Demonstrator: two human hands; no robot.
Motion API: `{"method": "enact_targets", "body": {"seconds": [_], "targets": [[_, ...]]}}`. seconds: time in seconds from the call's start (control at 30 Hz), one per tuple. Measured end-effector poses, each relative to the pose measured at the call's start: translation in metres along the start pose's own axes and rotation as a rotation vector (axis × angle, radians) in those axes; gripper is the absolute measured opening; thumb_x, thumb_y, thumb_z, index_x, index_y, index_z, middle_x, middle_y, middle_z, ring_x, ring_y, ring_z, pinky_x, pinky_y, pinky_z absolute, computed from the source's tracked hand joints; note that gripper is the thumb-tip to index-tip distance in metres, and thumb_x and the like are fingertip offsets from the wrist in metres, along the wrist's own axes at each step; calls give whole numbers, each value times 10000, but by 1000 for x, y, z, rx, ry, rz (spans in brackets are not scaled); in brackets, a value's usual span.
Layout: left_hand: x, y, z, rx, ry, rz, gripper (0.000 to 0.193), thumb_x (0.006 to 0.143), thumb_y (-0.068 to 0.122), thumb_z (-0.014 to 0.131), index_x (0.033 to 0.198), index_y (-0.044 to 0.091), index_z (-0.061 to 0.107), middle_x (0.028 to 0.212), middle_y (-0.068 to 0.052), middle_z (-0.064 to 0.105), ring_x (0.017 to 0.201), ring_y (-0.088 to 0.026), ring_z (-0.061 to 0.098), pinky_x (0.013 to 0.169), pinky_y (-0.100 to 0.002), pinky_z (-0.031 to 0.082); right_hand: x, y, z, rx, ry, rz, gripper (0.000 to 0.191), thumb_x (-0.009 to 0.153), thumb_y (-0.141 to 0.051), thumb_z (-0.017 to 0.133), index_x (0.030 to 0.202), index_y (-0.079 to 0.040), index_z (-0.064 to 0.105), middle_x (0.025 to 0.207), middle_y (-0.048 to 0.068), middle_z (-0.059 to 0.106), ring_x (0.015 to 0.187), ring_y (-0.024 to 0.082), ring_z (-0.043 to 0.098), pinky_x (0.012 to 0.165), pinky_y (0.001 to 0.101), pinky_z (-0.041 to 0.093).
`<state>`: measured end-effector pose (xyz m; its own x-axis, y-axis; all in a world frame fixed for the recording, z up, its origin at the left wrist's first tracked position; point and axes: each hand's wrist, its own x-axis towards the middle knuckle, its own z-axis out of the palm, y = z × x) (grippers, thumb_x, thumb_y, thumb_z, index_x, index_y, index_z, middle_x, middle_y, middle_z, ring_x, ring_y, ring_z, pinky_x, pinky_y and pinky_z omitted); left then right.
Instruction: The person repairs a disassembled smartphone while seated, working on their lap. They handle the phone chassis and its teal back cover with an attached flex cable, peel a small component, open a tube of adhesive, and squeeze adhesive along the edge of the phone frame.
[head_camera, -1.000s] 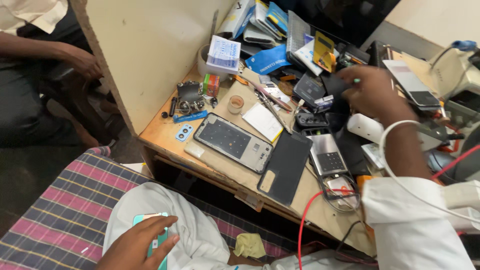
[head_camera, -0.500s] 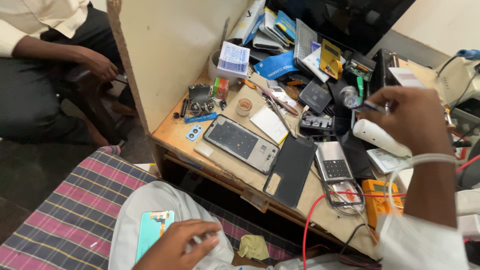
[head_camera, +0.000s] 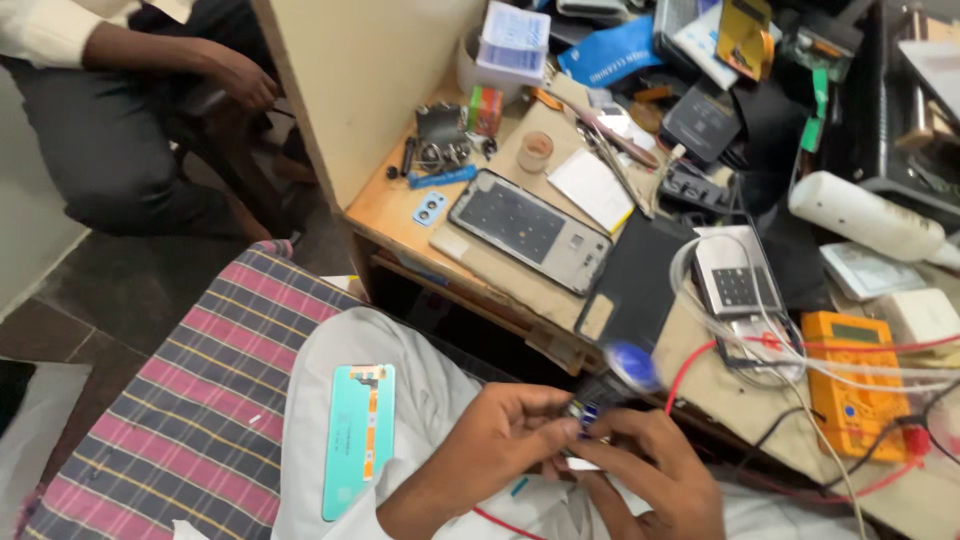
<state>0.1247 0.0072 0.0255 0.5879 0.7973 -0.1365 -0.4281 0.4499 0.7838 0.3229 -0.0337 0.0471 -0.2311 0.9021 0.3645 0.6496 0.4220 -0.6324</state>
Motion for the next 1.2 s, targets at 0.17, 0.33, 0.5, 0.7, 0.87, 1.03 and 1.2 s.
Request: {"method": "enact_targets", "body": {"seconds": [0.17,0.33,0.5,0.7,0.87,1.03,1.2], "targets": [[-9,-17,2,-52,156,17,217,1007,114,627,1118,-54,708,900,-48,738,738,-67,665,650,-214,548,-11,6,14,300,23,136,246,737,16,795,972,-49,822,1229,140,576,1030,213,622,841,297,552],[-18,-18,-6,-11,231,63,226,1030,117,628,1094,-76,726,851,-59,723,707,-76,642,627,-218,535,-20,25,47,782,161,308,154,833,112,695,962,73,771,1326,178,509,1045,218,633,866,331,584],[-21,-27,-13,-3,121,42,221,1024,98,634,1184,-40,696,944,-34,714,786,-57,639,711,-212,553,-26,33,65,1086,268,319,262,887,220,722,979,34,561,1135,220,591,1015,200,625,880,334,554],[-21,-32,-18,-15,201,58,217,1014,35,645,1143,-138,664,888,-82,712,692,-96,643,591,-262,550,-11,8,64,1069,290,384,353,783,161,713,1049,-9,556,1074,140,594,944,180,699,790,313,608],[-31,-17,-32,-102,205,-32,246,965,-11,622,1192,-90,675,857,-79,721,616,-81,607,516,-233,492,-4,1,45,432,-51,88,242,703,28,869,922,-11,775,1153,156,644,992,177,749,762,281,624],[-37,-13,-33,-25,120,9,215,1006,28,615,1166,-111,649,851,-67,691,707,-106,662,610,-255,554,-3,-2,47,480,-28,194,152,735,35,871,862,25,786,976,115,676,858,140,730,718,242,592],[-45,-16,-33,0,176,64,262,996,93,618,1176,-91,666,811,-75,687,678,-116,658,595,-269,558,1,-11,72,895,114,313,41,873,96,741,892,94,704,957,118,595,800,124,649,685,238,578]]}}
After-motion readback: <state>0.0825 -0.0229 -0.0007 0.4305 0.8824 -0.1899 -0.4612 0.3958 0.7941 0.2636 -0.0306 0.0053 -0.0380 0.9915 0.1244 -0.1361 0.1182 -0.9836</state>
